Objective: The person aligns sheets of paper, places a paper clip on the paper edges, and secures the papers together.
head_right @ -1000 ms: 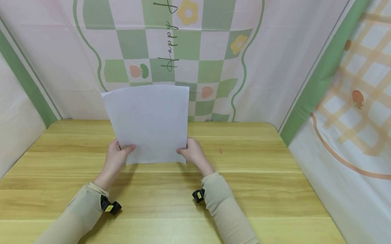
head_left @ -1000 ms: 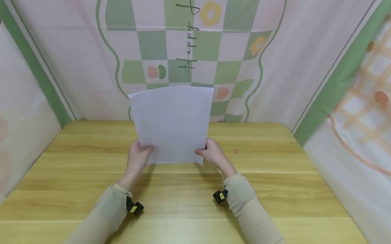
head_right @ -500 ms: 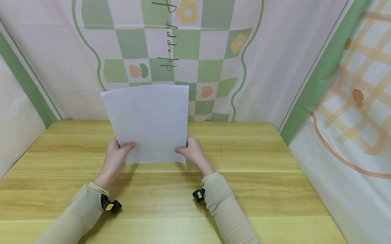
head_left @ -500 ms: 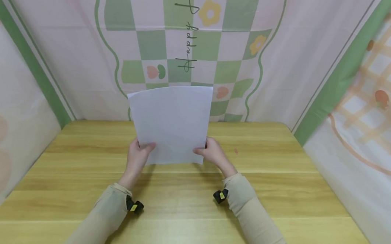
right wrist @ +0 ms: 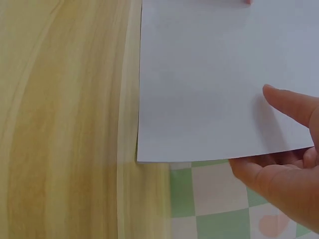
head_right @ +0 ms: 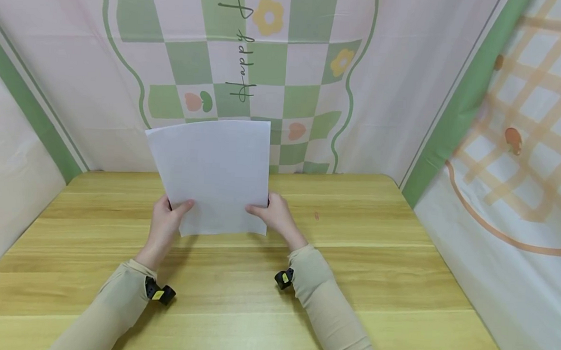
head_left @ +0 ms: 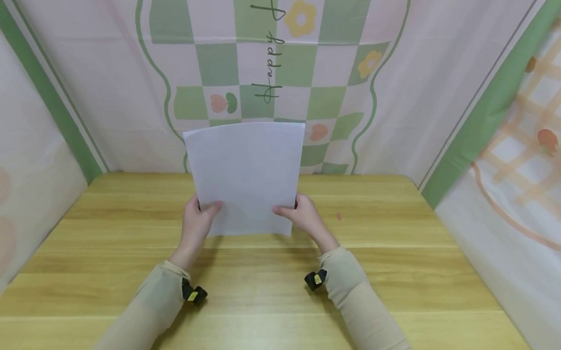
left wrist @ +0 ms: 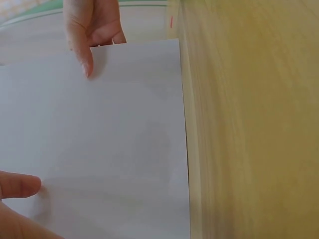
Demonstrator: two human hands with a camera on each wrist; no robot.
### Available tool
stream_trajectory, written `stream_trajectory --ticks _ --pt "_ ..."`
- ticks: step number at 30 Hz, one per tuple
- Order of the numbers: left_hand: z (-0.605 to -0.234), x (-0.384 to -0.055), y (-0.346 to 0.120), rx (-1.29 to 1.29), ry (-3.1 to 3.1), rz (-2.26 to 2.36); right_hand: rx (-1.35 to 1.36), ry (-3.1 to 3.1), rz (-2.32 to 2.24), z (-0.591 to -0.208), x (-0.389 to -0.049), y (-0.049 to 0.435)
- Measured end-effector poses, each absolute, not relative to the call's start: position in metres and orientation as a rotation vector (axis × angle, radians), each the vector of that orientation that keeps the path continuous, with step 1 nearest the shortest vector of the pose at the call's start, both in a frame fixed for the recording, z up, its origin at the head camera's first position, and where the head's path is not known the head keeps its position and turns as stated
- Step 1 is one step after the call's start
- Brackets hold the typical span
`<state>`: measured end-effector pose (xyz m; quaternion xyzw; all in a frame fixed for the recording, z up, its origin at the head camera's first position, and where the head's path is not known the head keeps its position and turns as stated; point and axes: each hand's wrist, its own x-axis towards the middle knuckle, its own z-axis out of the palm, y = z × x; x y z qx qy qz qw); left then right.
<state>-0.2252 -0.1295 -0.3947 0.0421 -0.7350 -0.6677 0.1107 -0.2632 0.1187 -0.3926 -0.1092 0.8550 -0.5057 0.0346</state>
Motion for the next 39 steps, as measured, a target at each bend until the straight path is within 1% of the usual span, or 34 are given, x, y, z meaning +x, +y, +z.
stream_trajectory --ticks 9,16,20,25,32,39 --pt "-0.390 -0.225 -0.132 0.114 -2.145 -2.007 -0.338 2.596 -1.706 -0.392 -0.265 0.116" --pt "-0.387 -0.225 -0.133 0.108 -2.128 -2.040 -0.319 2.567 -1.754 -0.354 -0.237 0.107" --pt "-0.387 -0.226 -0.132 0.112 -2.117 -2.048 -0.352 2.590 -1.750 -0.350 -0.233 0.105" --pt "-0.385 -0.225 -0.131 0.121 -2.098 -2.054 -0.371 2.611 -1.764 -0.353 -0.235 0.104" --pt "-0.382 -0.224 -0.130 0.139 -2.076 -2.087 -0.369 2.574 -1.830 -0.378 -0.259 0.108" --pt "-0.381 -0.221 -0.130 0.111 -2.040 -2.119 -0.393 2.597 -1.853 -0.380 -0.259 0.109"
